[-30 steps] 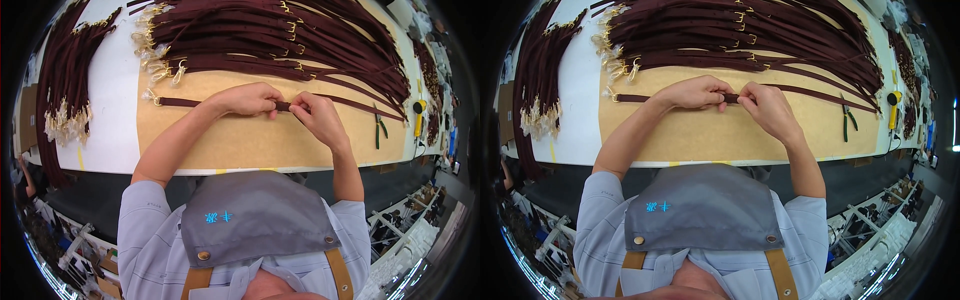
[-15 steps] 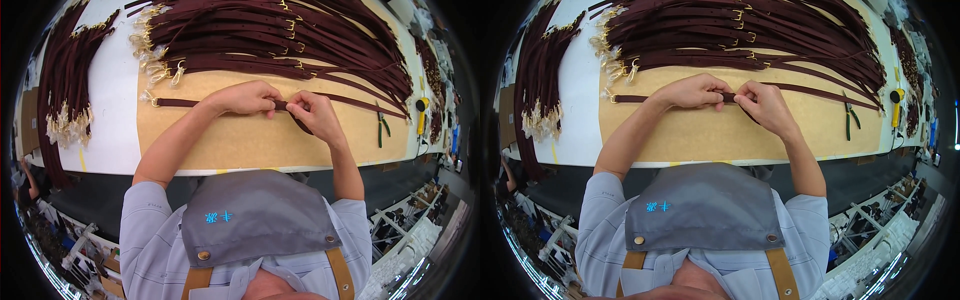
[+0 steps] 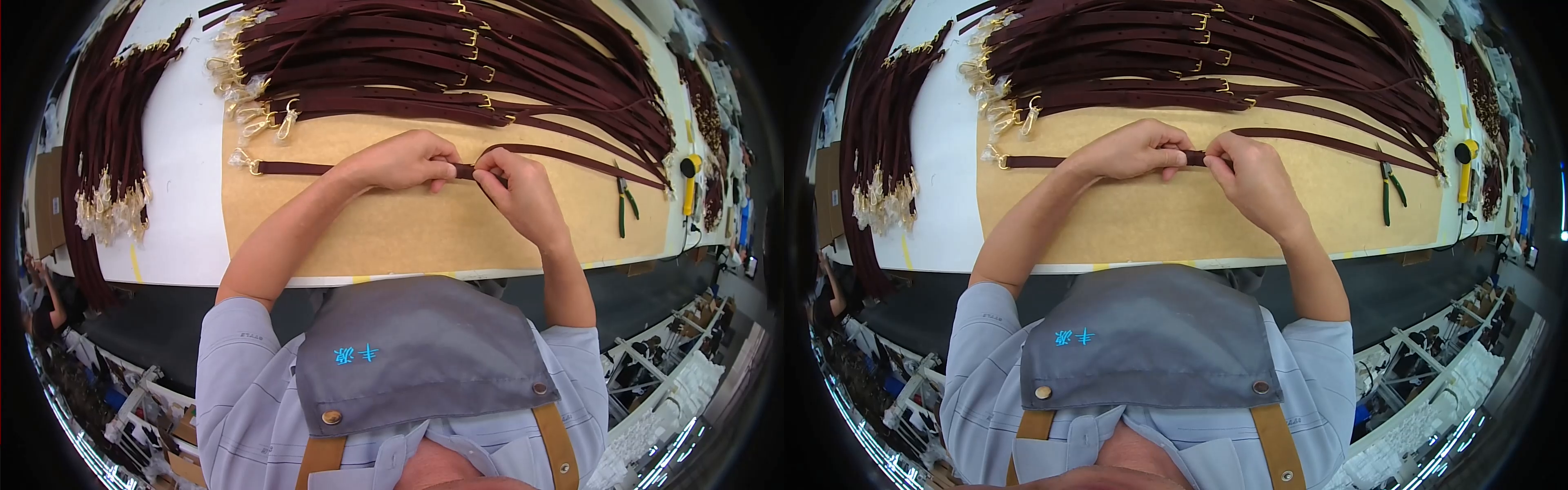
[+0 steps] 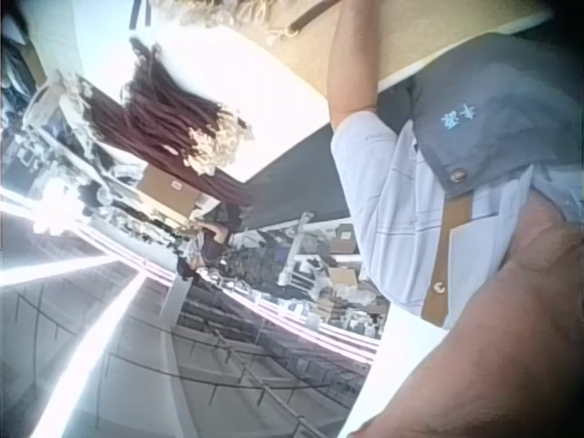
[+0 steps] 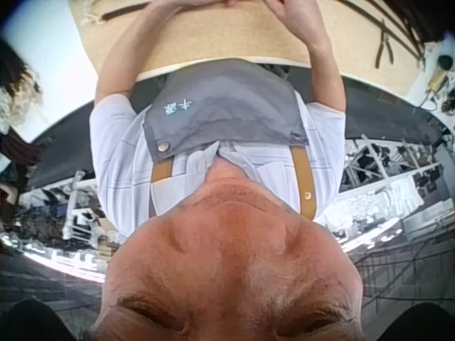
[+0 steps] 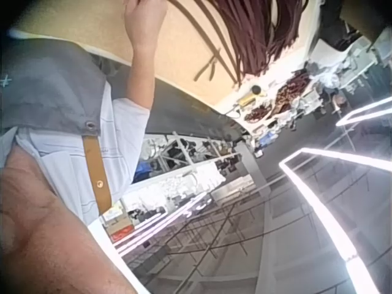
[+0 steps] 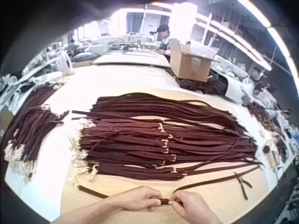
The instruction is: Assembling and finishing leather bag straps by inserting buckles and securing them.
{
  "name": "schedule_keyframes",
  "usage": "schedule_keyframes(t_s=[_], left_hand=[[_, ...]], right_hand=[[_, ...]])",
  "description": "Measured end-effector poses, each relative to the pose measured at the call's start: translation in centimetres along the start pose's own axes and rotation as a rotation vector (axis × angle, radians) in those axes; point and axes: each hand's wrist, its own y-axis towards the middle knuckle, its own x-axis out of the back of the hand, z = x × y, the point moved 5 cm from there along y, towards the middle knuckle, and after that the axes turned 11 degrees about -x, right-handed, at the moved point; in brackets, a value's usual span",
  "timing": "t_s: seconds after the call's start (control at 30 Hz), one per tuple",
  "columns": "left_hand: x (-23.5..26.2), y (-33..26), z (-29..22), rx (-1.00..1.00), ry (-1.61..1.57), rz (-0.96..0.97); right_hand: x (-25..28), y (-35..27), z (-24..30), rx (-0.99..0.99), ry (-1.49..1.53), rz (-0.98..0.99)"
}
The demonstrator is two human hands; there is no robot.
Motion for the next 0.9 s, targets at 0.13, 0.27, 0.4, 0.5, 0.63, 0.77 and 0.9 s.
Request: schedule_keyframes(t_s=[0.13, 0.27, 0.4, 0.5, 0.63, 0.77, 0.9], left_hand=[[0.0, 0.2, 0.5, -0.056, -0.053, -0.004], [0.0, 0.4, 0.6, -0.03, -0.024, 0.002], [-0.1, 0.2, 0.2, -0.047, -0.069, -0.028], [-0.2, 0.4, 0.5, -0.042, -0.182, -0.051], [-0.4, 0.8, 1.4, -0.042, -0.282, -0.053], [0.2, 1.0, 0.7, -0.03, -0.272, -0.027], [1.1, 0.4, 1.0, -0.077, -0.129, -0.08]], right_hand=[[-0.5, 0.7, -0.7, -0.021, 0.091, 0.003], [-1.2, 1.1, -1.9, -0.065, 0.256, 0.069], [-0.9, 0.3, -2.0, -0.114, 0.316, 0.0], [-1.0, 0.2, -1.5, -0.108, 0.363, -0.055], [-1.7, 0.7, -1.7, -0.107, 0.363, -0.012], [-1.4, 0.9, -1.4, -0.067, 0.295, -0.063], [-1.3, 1.7, -0.4, -0.019, 0.299, -0.015]])
